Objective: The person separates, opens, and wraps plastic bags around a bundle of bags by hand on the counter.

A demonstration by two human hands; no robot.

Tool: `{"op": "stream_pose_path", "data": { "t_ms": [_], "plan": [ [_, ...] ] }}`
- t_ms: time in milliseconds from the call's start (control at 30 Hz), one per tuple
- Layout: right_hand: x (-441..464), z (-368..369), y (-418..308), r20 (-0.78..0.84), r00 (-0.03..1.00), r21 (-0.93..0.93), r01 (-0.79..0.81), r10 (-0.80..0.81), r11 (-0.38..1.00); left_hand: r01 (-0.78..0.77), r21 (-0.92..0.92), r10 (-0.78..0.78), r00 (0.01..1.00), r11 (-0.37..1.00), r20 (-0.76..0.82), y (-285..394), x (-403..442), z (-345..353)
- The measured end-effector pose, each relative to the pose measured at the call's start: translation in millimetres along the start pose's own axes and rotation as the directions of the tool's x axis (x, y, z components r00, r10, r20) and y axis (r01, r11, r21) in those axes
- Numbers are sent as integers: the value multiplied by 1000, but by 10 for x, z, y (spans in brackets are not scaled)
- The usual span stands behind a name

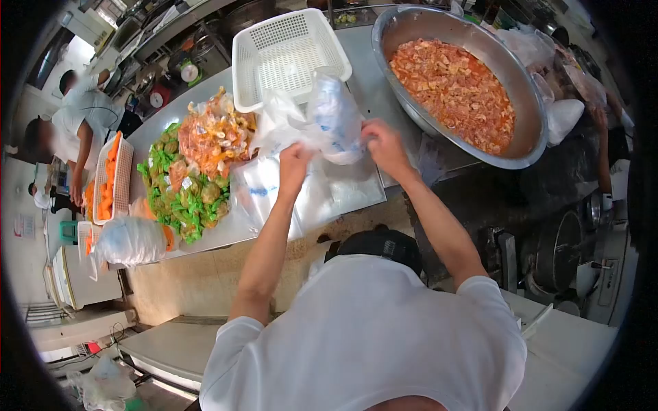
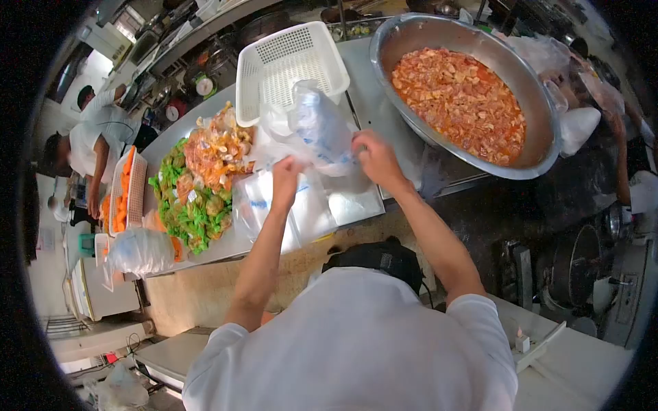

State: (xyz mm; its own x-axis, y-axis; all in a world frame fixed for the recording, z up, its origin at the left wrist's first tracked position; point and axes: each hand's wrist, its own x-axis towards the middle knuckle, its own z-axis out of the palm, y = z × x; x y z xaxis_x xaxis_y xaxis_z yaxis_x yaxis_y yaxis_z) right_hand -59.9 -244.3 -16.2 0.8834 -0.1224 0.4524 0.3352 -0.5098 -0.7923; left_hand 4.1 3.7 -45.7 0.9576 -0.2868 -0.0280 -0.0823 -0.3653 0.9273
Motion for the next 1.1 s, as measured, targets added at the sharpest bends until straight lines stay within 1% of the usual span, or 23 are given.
{"op": "stream_pose_path", "data": {
  "t_ms": [33,67,100,133,200,300,333,400,433,467,567,600,667,700,733,800,833,867,900,933,967,1033,1100],
  "plan": [
    [85,-57,-85,-36,995,68,-92,94,993,41,-330,-47,999,943,-8,26,-91,-34],
    [72,-47,-151,-2,977,142,-209,211,968,73,-623,-93,996,779,0,28,-279,-49],
    [-64,-8,-248,42,943,210,-332,331,919,100,-844,-139,990,527,30,40,-444,-58],
    [-211,32,-351,95,889,269,-455,447,849,99,-850,-104,993,517,52,139,-552,-63],
    [-418,246,-708,159,975,210,-187,155,960,109,-866,-48,994,488,98,390,-813,-13],
    [-518,566,-862,157,971,68,-191,179,979,123,-665,-178,984,737,-16,500,-935,140],
    [-503,551,-852,223,943,93,-274,248,957,127,-635,-190,981,762,-33,447,-947,144],
    [-428,500,-819,356,860,127,-431,365,893,172,-504,-174,984,846,44,474,-1015,80],
    [-424,491,-826,358,874,151,-402,329,903,191,-434,-173,981,880,81,568,-1040,43],
    [-456,482,-842,361,883,174,-379,299,909,145,-383,-128,989,912,71,687,-1087,50],
    [-443,338,-808,386,906,184,-261,174,948,266,-452,-200,961,851,189,387,-1023,68],
    [-400,268,-780,397,910,182,-208,122,961,257,-668,-344,939,698,2,615,-1002,93],
    [-285,68,-688,201,942,308,-323,270,895,252,-916,-280,946,311,165,763,-915,-223],
    [-134,-91,-620,-7,955,211,-290,298,933,257,-963,-218,947,83,234,869,-882,-338],
    [49,-275,-580,-215,931,106,-277,294,955,236,-960,-197,959,153,204,1205,-911,-389],
    [386,-707,-802,-265,911,313,-229,317,922,191,-939,-162,976,286,149,1887,-1032,-483],
    [445,-853,-1060,-146,940,353,-241,307,904,56,-838,-74,997,543,19,1846,-961,-491],
    [438,-973,-1360,-21,958,392,-256,287,883,-93,-659,44,995,747,-90,1769,-834,-519],
    [400,-1040,-1592,97,963,431,-269,253,861,-242,-413,191,968,878,-161,1746,-752,-552],
    [318,-1067,-1757,222,957,390,-265,189,882,-265,-397,184,956,879,-230,1862,-732,-463],
    [234,-1067,-1874,343,930,345,-257,133,903,-266,-370,189,954,890,-232,1905,-721,-368],
    [113,-816,-1801,448,890,192,-191,88,963,-255,-322,189,957,912,-222,1880,-756,-168],
    [44,-482,-1661,301,954,201,-59,-4,978,-234,-336,227,972,912,-61,1618,-792,26]
  ]
}}
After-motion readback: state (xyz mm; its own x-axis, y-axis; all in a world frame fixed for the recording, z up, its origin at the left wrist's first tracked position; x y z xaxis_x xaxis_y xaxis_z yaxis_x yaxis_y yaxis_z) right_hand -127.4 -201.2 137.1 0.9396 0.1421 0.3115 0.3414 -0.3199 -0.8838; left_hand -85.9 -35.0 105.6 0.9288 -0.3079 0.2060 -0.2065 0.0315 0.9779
